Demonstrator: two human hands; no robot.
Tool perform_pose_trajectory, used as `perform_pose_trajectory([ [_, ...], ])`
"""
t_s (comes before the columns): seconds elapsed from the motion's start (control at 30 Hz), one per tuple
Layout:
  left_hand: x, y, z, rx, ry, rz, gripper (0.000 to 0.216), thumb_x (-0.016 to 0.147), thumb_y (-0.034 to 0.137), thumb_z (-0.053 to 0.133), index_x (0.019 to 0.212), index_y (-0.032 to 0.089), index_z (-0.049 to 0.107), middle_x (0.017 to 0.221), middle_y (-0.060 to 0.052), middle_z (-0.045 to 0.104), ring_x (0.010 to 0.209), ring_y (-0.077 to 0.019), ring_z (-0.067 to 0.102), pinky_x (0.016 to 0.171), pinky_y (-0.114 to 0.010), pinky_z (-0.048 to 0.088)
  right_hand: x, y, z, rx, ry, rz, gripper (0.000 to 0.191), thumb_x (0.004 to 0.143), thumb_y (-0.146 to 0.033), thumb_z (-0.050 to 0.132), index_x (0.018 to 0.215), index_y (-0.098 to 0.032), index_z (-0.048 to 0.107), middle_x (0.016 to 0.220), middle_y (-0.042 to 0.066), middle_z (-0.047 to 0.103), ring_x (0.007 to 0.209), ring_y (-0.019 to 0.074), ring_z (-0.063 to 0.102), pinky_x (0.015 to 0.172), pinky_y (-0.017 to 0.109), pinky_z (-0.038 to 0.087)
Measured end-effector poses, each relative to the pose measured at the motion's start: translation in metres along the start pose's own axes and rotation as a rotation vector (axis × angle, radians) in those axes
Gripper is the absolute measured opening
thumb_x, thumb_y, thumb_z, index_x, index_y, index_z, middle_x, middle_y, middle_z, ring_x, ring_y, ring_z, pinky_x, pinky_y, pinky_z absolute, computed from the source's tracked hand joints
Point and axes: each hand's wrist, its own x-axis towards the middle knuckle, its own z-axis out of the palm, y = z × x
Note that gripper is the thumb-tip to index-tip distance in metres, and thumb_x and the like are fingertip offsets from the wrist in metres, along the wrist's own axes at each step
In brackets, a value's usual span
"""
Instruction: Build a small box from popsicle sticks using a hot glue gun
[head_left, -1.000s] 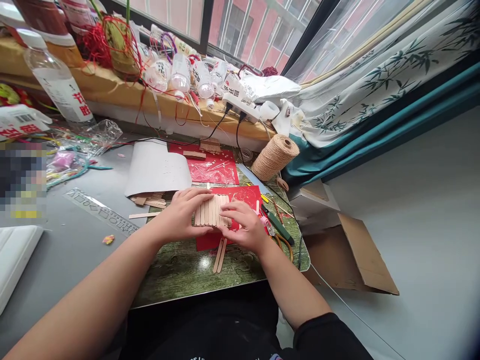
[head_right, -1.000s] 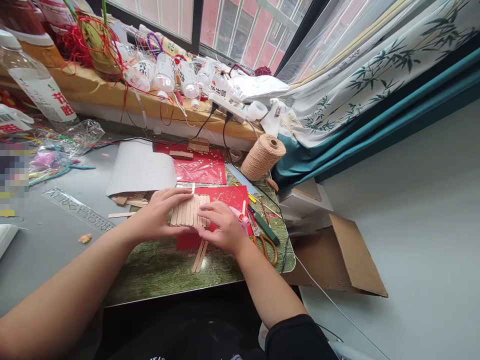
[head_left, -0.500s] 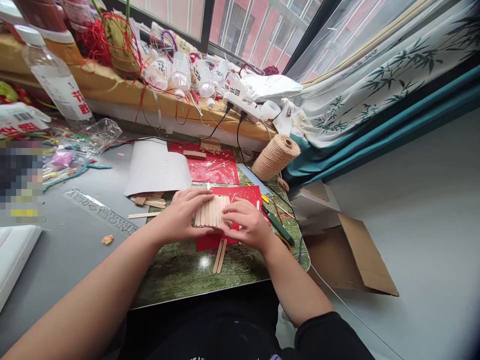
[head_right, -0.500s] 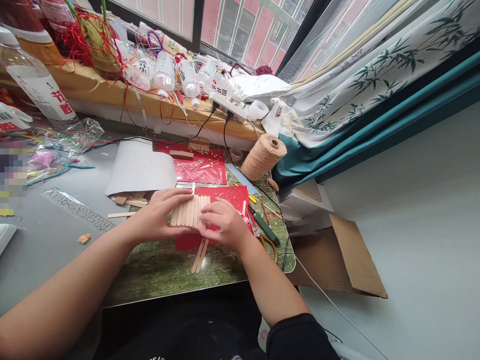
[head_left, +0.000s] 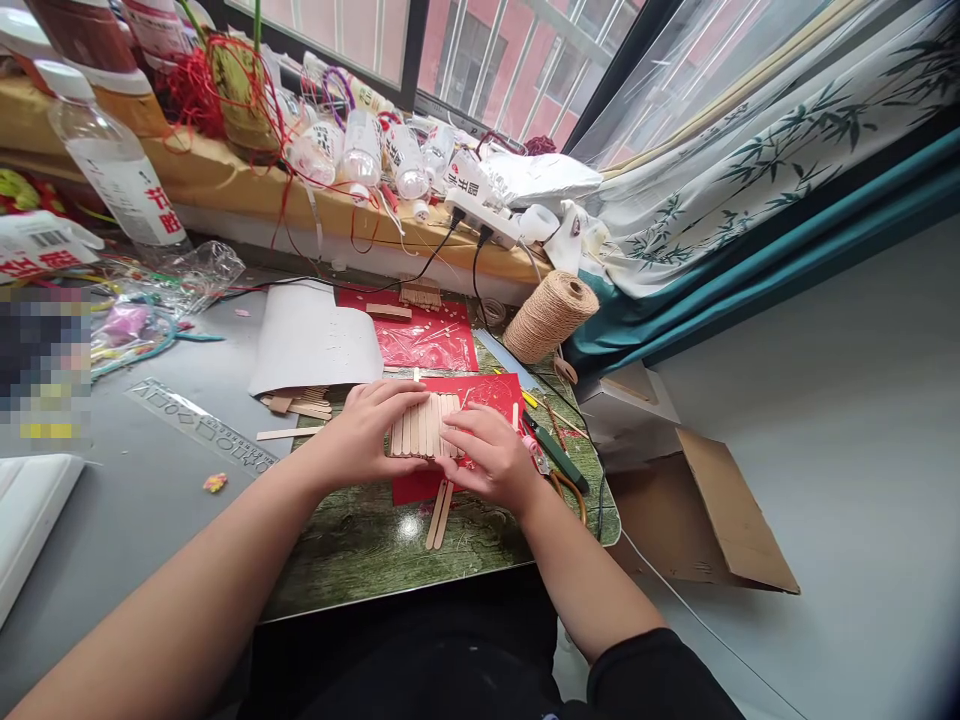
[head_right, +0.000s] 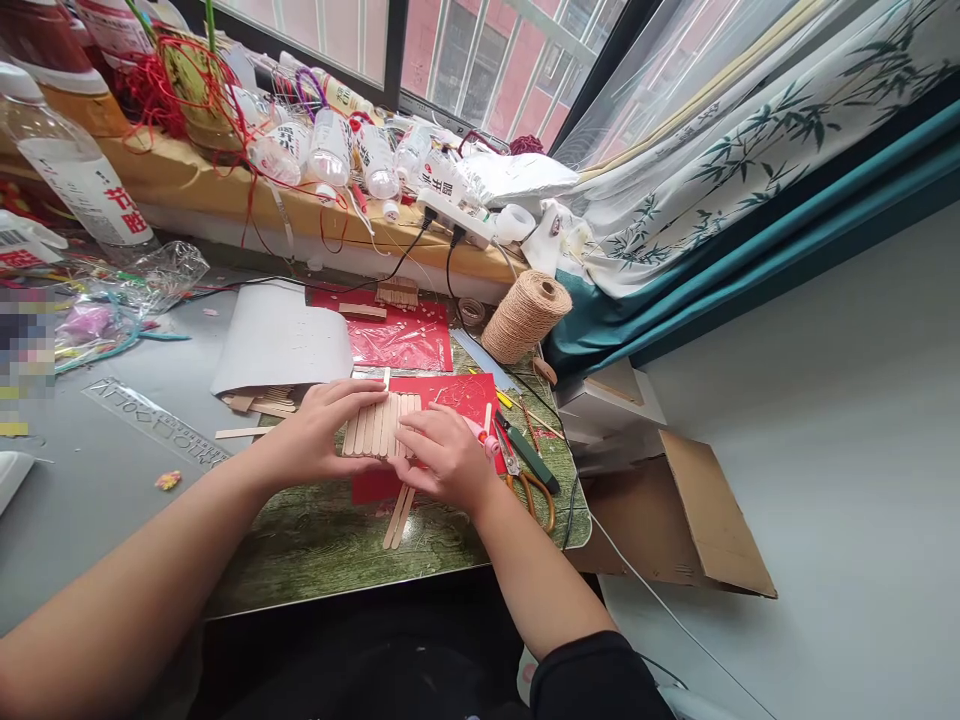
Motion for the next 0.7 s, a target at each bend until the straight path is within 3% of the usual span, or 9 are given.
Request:
perform_pose_trajectory([
  [0.07, 0.0, 0.0, 0.0, 0.005, -0.01, -0.006, 0.08, 0.086, 0.061, 0.079, 0.154, 0.027, 0.052, 0.161, -0.016, 0.053, 0.151, -0.0397, 0.048, 0.123, -0.06, 0.034, 0.0, -0.005, 0.001, -0.017, -0.002, 0.0, 0.034, 0.095, -0.031, 0.074, 0.129, -0.025, 0.071, 0.131, 0.011, 0.077, 0.126, 0.029, 0.07, 0.116, 0.057, 0.051],
  [0.23, 0.0, -0.001, 0.0, 0.002, -0.005, -0.005, 0.079, 0.085, 0.056, 0.08, 0.153, 0.027, 0.052, 0.161, -0.015, 0.054, 0.15, -0.0399, 0.048, 0.123, -0.059, 0.033, 0.002, -0.011, 0.006, 0.036, -0.071, 0.055, 0.032, 0.098, -0.035, 0.071, 0.129, -0.025, 0.073, 0.132, 0.008, 0.078, 0.132, 0.029, 0.068, 0.125, 0.059, 0.041],
  [0.43, 0.0, -0.003, 0.001, -0.001, 0.002, 0.009, 0.074, 0.086, 0.06, 0.079, 0.147, 0.026, 0.054, 0.159, -0.016, 0.056, 0.151, -0.0374, 0.048, 0.124, -0.058, 0.034, 0.007, -0.006, 0.008, 0.048, -0.171, 0.184, 0.063, 0.1, -0.05, 0.068, 0.154, -0.019, 0.057, 0.16, 0.014, 0.059, 0.152, 0.0321, 0.051, 0.133, 0.062, 0.027],
  [0.7, 0.001, -0.001, 0.001, -0.038, 0.012, 0.01, 0.071, 0.085, 0.059, 0.08, 0.143, 0.026, 0.057, 0.157, -0.015, 0.057, 0.152, -0.0372, 0.047, 0.124, -0.058, 0.035, 0.01, -0.006, 0.008, 0.101, -0.208, 0.252, 0.062, 0.102, -0.047, 0.065, 0.159, -0.023, 0.053, 0.162, 0.012, 0.057, 0.154, 0.0312, 0.049, 0.135, 0.063, 0.022],
])
